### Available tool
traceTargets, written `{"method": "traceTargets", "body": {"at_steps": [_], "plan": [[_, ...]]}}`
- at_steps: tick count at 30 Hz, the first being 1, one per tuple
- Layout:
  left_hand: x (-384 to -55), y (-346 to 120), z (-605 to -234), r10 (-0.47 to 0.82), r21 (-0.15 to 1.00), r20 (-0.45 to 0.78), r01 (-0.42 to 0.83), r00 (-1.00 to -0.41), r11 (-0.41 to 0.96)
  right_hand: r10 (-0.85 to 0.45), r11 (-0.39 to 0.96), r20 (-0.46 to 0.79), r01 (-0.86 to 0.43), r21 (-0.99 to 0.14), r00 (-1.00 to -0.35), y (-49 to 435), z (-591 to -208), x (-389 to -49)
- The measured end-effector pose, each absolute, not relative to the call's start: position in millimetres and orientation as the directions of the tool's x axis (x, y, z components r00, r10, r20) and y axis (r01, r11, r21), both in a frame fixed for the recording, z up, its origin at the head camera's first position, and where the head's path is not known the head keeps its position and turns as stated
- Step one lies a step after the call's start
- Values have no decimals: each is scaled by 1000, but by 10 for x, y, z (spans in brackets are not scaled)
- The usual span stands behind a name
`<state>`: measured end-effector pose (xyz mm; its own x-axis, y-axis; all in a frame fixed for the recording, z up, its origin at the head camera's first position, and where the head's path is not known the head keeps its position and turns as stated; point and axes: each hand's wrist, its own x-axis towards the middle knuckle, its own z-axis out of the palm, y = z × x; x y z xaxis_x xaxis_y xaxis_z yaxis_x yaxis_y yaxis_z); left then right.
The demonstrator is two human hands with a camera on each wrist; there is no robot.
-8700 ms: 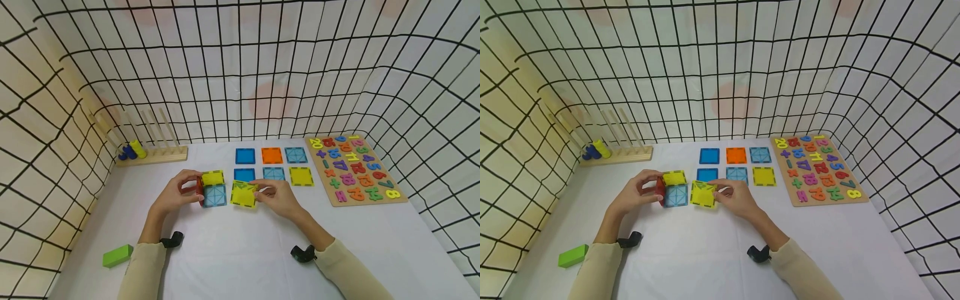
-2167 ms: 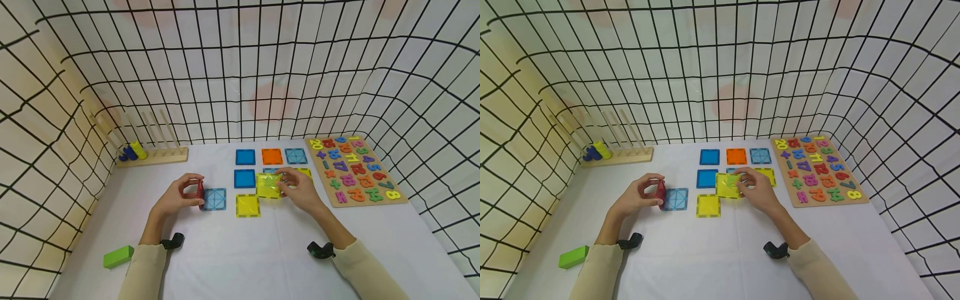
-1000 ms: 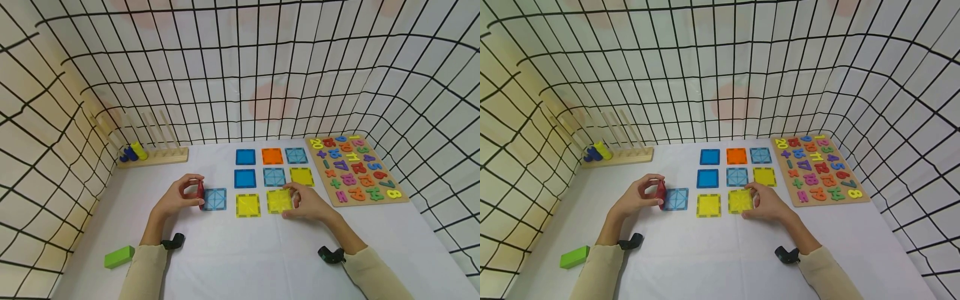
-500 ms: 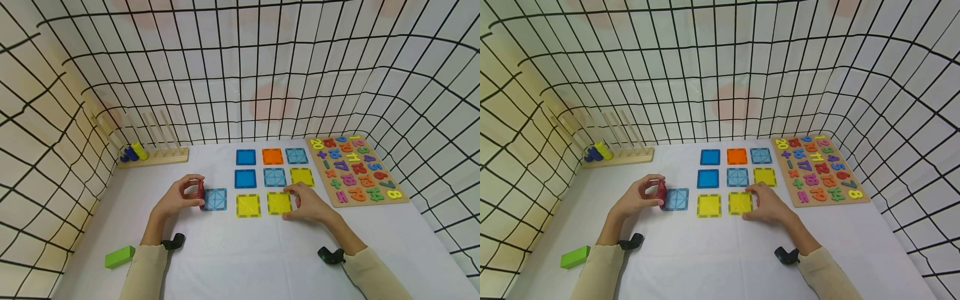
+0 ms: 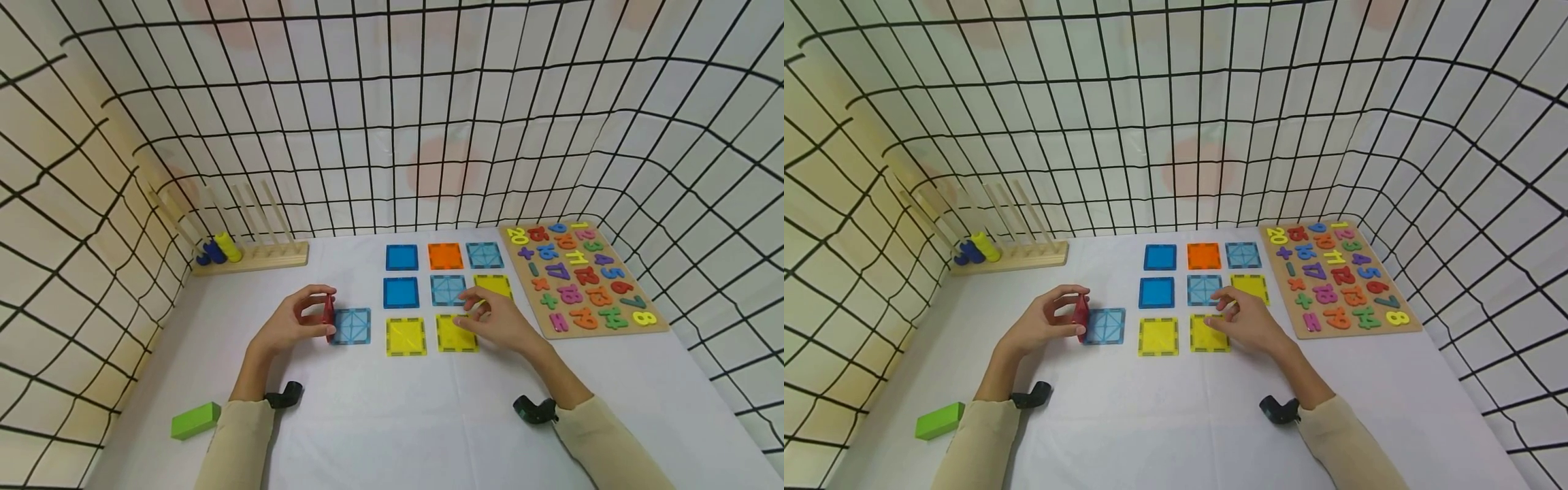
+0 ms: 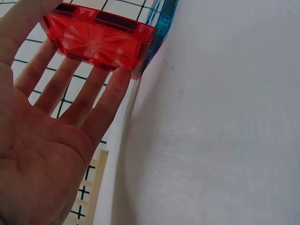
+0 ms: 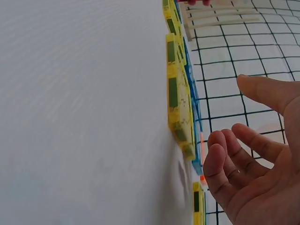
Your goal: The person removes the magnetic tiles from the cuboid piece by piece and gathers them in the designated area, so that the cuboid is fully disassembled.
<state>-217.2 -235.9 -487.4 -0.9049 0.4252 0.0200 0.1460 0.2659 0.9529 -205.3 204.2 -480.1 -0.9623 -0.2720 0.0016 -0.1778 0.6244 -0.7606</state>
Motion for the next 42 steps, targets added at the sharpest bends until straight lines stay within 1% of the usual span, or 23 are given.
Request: {"method": "traceTargets", "body": {"at_steps": [7, 16, 22, 26, 32, 42], "plan": [[-2197, -2351, -4888, 421, 949, 43, 168, -906, 266, -329, 582, 52, -246, -775, -943, 1840, -4746, -2106], [-2200, -2335, -4892, 400, 946, 52, 173, -915, 273, -367, 579, 68, -285, -764, -928, 1468, -4673, -2186], [-2206, -2335, -4890, 392, 949, 51, 166, -919, 267, -437, 574, 59, -329, -750, -897, 1200, -4652, -2250], [-2213, -2339, -4875, 395, 947, 51, 170, -917, 272, -472, 575, 34, -336, -746, -881, 1031, -4649, -2281], [-2240, -2351, -4895, 410, 946, 67, 188, -910, 263, -496, 610, 21, -366, -703, -868, 832, -4686, -2314], [-2217, -2349, -4907, 406, 944, 56, 180, -912, 275, -521, 610, 9, -380, -696, -853, 670, -4735, -2322]]}}
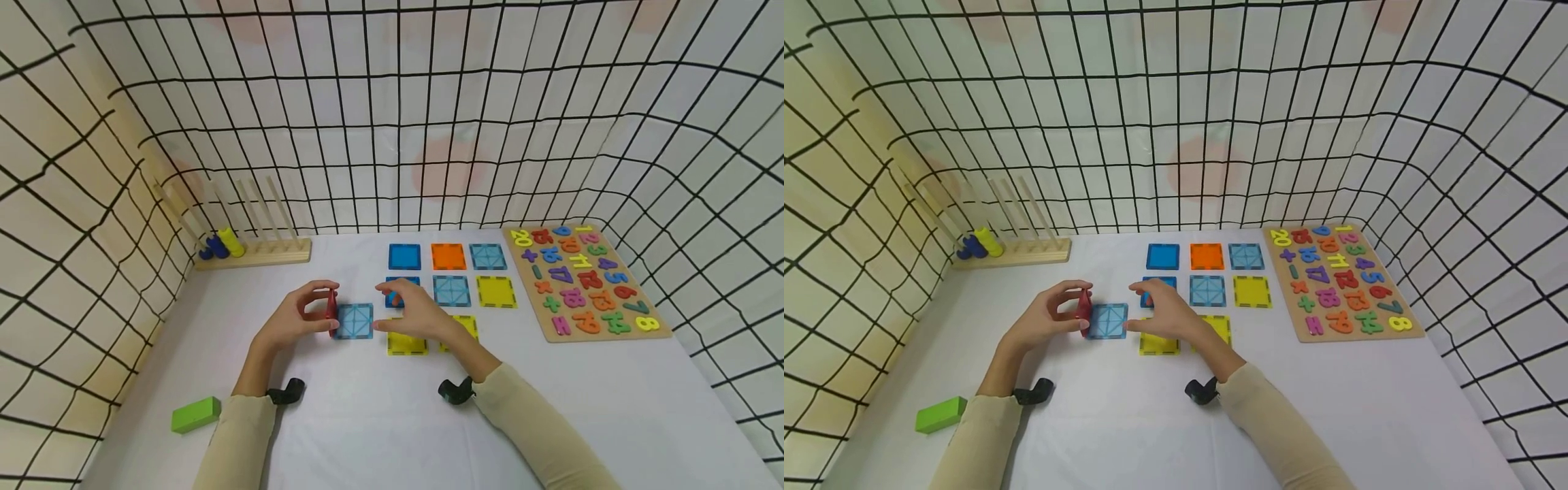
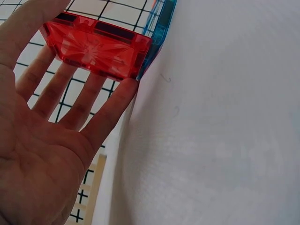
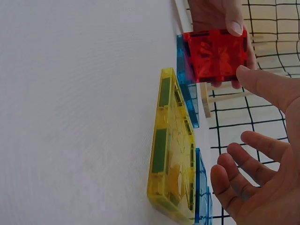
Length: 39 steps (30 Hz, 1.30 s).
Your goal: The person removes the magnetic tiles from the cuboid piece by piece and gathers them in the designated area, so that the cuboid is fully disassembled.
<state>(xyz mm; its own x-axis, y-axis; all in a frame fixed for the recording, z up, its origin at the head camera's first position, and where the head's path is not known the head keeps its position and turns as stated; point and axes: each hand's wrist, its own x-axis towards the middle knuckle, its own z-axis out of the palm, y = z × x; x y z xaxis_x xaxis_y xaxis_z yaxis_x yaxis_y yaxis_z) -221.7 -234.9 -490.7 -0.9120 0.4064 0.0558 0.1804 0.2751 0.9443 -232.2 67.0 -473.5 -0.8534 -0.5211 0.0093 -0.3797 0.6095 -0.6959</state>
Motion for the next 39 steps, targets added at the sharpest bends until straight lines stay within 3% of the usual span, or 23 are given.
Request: {"method": "traceTargets", "body": {"at_steps": [22, 39], "plan": [[-2210, -2350, -4896, 417, 944, 82, 205, -905, 258, -570, 653, -61, -407, -638, -819, 335, -4758, -2343], [-2209, -2353, -4931, 421, 946, 92, 210, -902, 245, -569, 763, -63, -498, -412, -820, 93, -4784, -2284]]}}
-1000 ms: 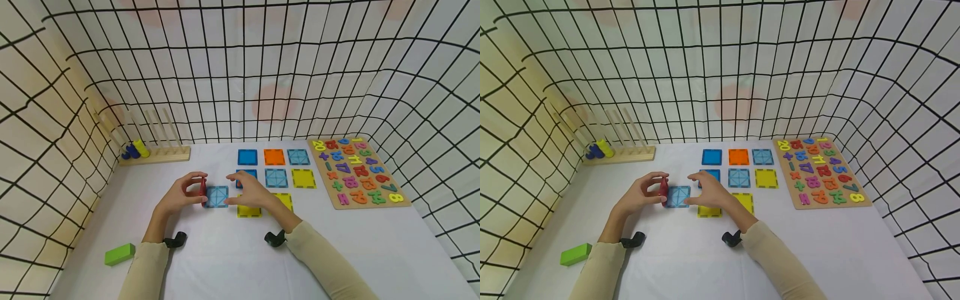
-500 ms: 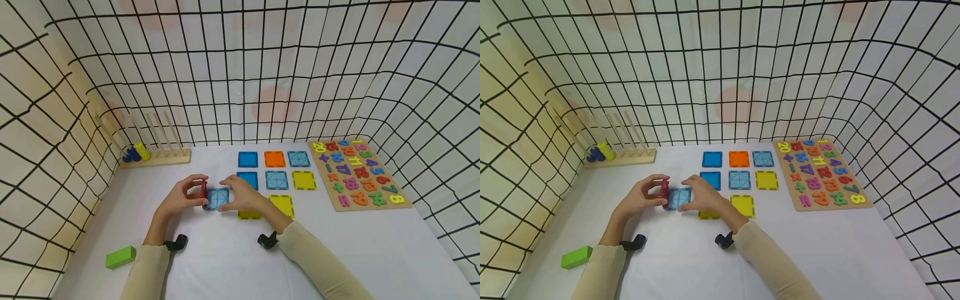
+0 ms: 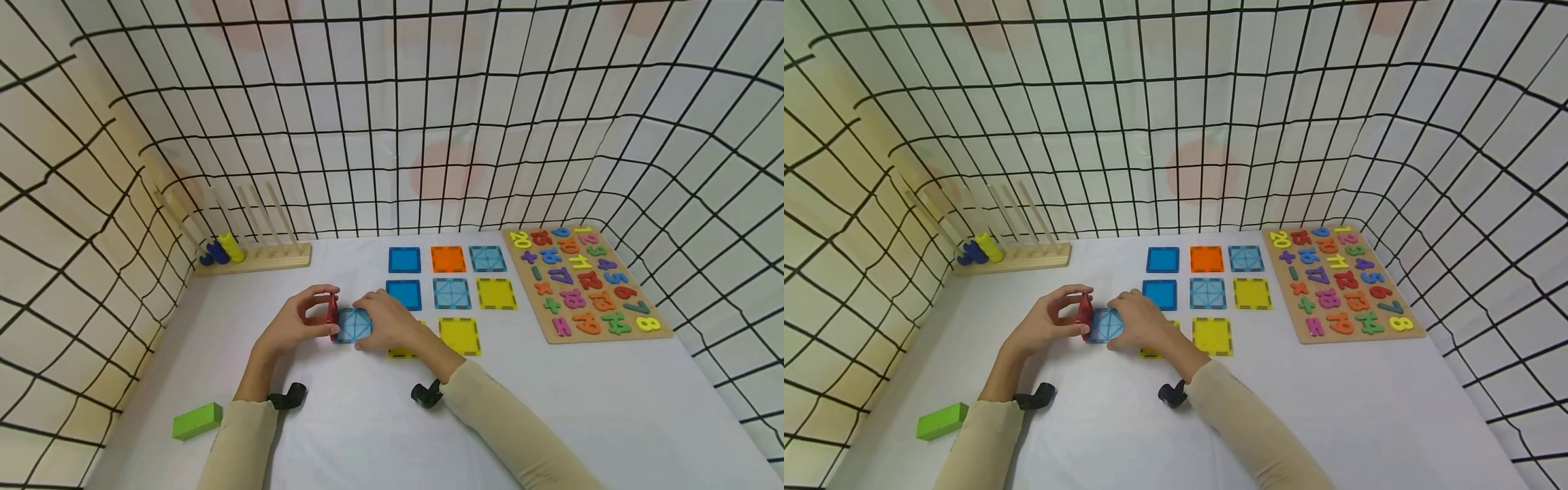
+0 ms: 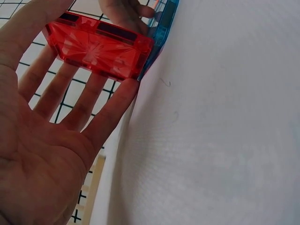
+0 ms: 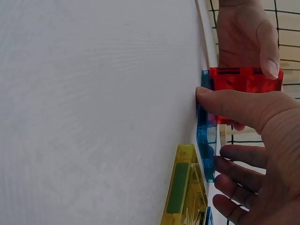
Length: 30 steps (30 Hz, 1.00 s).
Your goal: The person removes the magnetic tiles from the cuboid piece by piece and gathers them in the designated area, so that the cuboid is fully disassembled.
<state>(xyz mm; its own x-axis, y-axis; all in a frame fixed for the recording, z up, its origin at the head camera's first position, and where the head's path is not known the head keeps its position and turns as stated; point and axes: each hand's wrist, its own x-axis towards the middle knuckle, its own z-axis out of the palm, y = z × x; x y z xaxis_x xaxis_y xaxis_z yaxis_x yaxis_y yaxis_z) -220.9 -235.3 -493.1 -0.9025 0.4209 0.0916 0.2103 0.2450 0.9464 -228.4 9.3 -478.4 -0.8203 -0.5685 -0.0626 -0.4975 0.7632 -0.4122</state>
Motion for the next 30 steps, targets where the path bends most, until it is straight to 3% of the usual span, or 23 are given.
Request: {"method": "traceTargets", "body": {"at_steps": [11, 30], "plan": [[-2208, -2338, -4930, 421, 948, 92, 209, -902, 241, -553, 769, -32, -495, -406, -833, 59, -4778, -2268], [-2203, -2337, -4944, 412, 945, 67, 190, -909, 267, -511, 728, -11, -426, -537, -859, 115, -4715, -2251]]}}
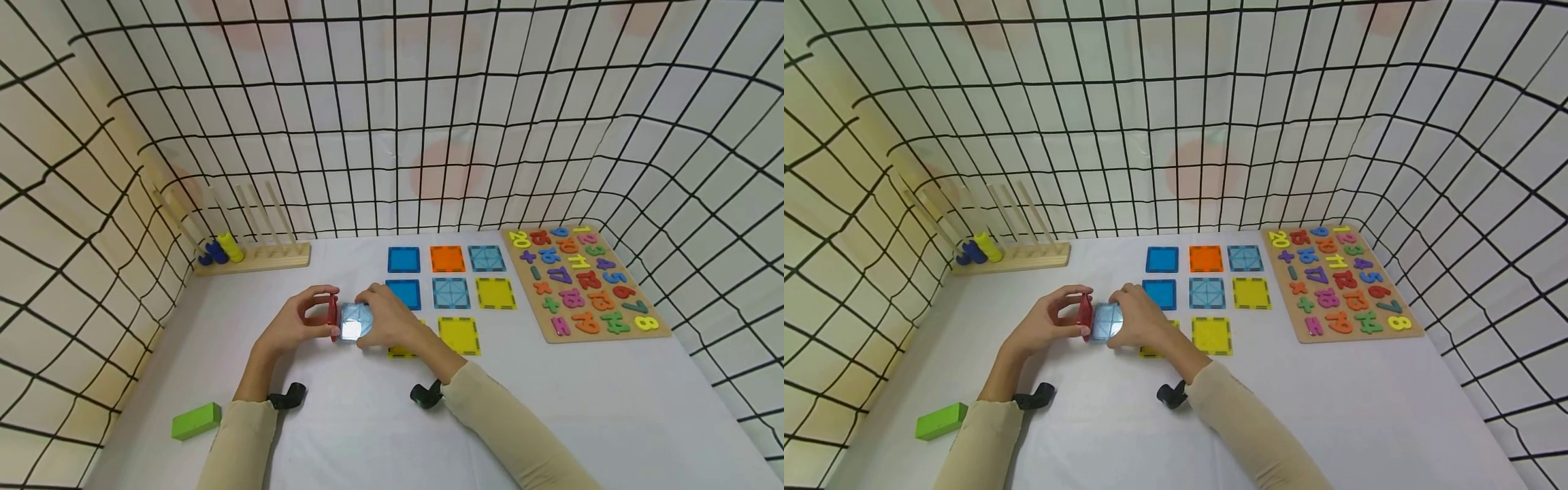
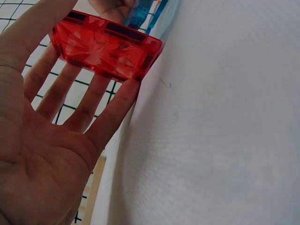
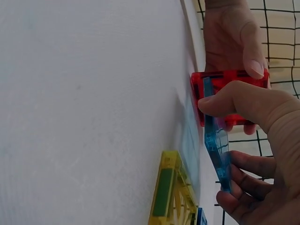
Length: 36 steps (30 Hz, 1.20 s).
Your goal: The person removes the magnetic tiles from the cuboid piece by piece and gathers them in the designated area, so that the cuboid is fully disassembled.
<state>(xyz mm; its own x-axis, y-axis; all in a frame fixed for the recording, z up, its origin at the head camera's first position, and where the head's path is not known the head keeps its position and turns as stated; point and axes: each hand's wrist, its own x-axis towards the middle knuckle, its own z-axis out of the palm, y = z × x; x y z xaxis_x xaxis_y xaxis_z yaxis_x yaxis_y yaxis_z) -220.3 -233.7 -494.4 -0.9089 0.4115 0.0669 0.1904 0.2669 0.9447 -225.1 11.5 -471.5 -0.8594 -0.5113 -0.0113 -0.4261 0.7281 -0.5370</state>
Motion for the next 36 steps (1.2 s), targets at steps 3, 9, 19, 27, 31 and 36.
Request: {"method": "traceTargets", "body": {"at_steps": [3, 9, 19, 27, 31, 36], "plan": [[-2208, -2343, -4961, 415, 949, 65, 185, -907, 257, -510, 720, -19, -415, -557, -860, 153, -4687, -2255], [-2210, -2351, -4972, 417, 948, 65, 187, -907, 259, -499, 688, -22, -381, -618, -866, 243, -4627, -2254], [-2209, -2336, -4965, 420, 942, 50, 182, -906, 282, -482, 654, 28, -381, -653, -876, 484, -4507, -2183], [-2198, -2340, -4951, 411, 941, 39, 172, -911, 293, -499, 650, 47, -409, -640, -865, 767, -4417, -2099], [-2199, -2339, -4956, 410, 941, 35, 169, -912, 295, -498, 649, 54, -414, -638, -865, 959, -4402, -2055], [-2202, -2348, -4961, 415, 941, 39, 172, -909, 290, -479, 670, 45, -399, -626, -876, 1181, -4375, -1989]]}}
